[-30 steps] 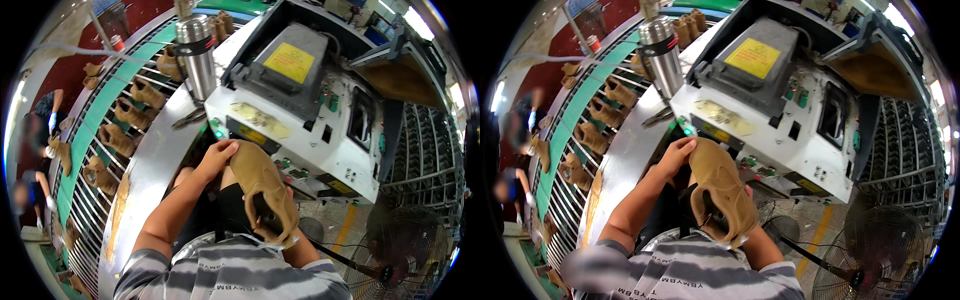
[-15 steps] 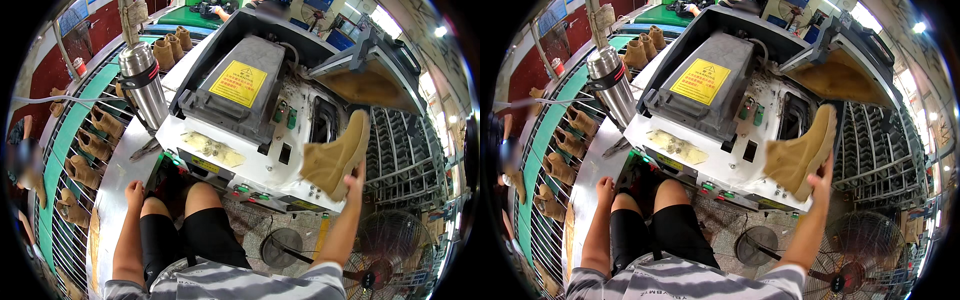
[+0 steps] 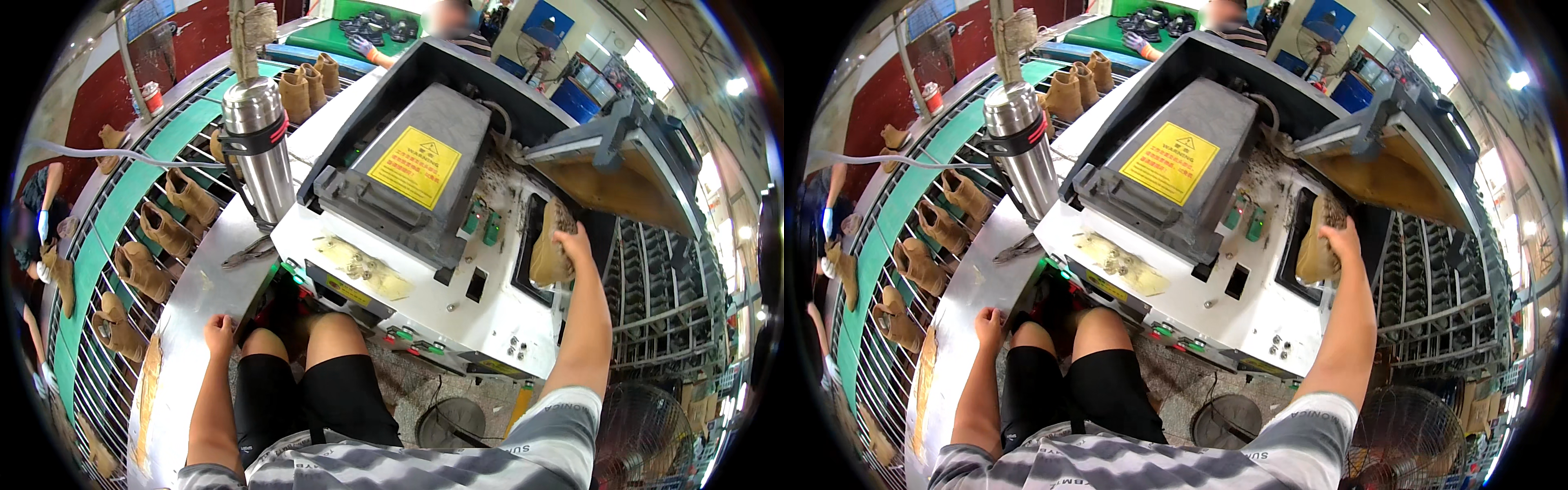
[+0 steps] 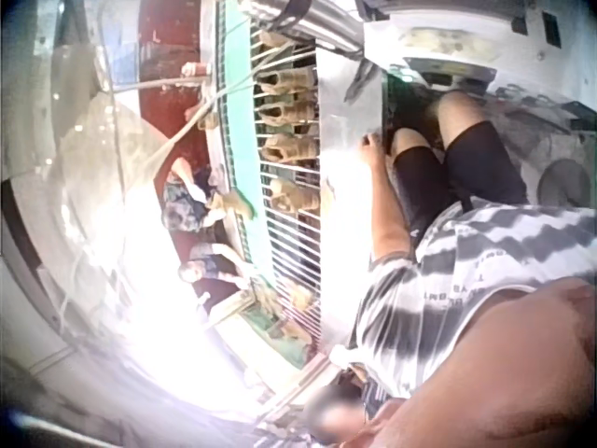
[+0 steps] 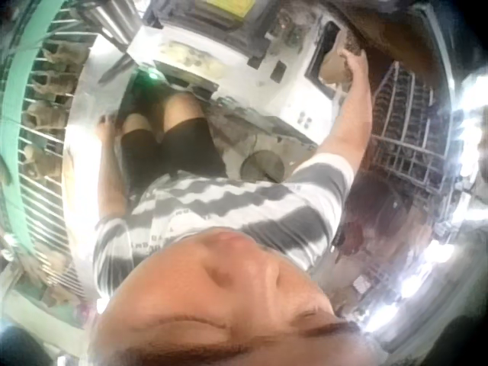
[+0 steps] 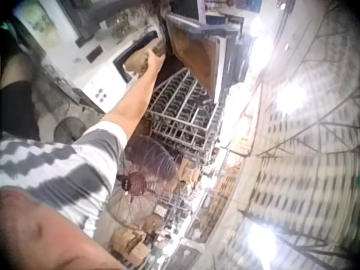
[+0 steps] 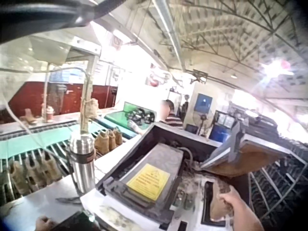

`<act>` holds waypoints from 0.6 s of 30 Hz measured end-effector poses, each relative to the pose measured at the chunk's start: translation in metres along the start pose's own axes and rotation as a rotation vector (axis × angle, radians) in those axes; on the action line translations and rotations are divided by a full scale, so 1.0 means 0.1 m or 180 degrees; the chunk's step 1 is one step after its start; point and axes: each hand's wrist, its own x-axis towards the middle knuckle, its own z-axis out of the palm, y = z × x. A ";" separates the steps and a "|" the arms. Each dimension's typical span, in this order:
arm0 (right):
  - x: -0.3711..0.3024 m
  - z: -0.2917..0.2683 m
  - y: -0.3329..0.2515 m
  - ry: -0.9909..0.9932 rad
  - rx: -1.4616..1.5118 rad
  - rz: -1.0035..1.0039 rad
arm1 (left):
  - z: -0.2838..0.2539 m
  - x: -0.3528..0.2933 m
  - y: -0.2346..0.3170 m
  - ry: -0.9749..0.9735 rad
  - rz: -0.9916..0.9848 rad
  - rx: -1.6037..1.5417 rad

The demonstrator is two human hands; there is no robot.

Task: The person takes boots from a conveyor belt, places them into a shoe lasting machine one at a time, and then places the boots back onto the conveyor belt.

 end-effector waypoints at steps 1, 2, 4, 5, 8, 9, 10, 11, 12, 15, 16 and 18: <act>-0.07 0.10 -0.01 -0.0077 0.0272 -0.0059 | -0.01 -0.04 0.07 0.0013 -0.0023 0.0027; -0.12 0.15 -0.03 -0.0014 0.0289 0.0140 | -0.01 -0.06 0.11 0.0020 -0.0045 0.0053; -0.17 0.17 -0.06 -0.0287 0.0241 0.0254 | -0.01 -0.06 0.11 0.0114 0.0024 0.0104; -0.16 0.15 -0.11 -0.0275 0.0192 0.0286 | -0.01 -0.06 0.10 0.0155 0.0060 0.0130; -0.42 0.14 -0.34 -0.0277 -0.0038 0.0383 | -0.02 -0.03 0.02 0.0186 -0.0096 -0.0148; -0.51 0.14 -0.36 -0.0260 -0.0187 0.0370 | 0.00 -0.08 0.10 0.0234 -0.0041 -0.0046; -0.58 0.13 -0.35 -0.0243 -0.0336 0.0359 | 0.03 -0.09 0.14 0.0285 0.0010 0.0126; -0.59 0.14 -0.28 -0.0277 -0.0461 0.0297 | 0.06 -0.09 0.16 0.0336 0.0063 0.0298; -0.64 0.14 -0.27 -0.0245 -0.0463 0.0236 | 0.07 -0.10 0.15 0.0398 0.0100 0.0476; -0.81 0.19 -0.06 0.0146 -0.0465 -0.0199 | 0.25 -0.23 0.25 0.0511 0.0103 0.0975; -0.90 0.29 0.18 0.0463 -0.0471 -0.0518 | 0.39 -0.34 0.35 0.0507 0.0110 0.1042; -1.28 0.39 0.47 0.0869 -0.0150 -0.1109 | 0.63 -0.58 0.38 -0.0448 -0.0157 0.0567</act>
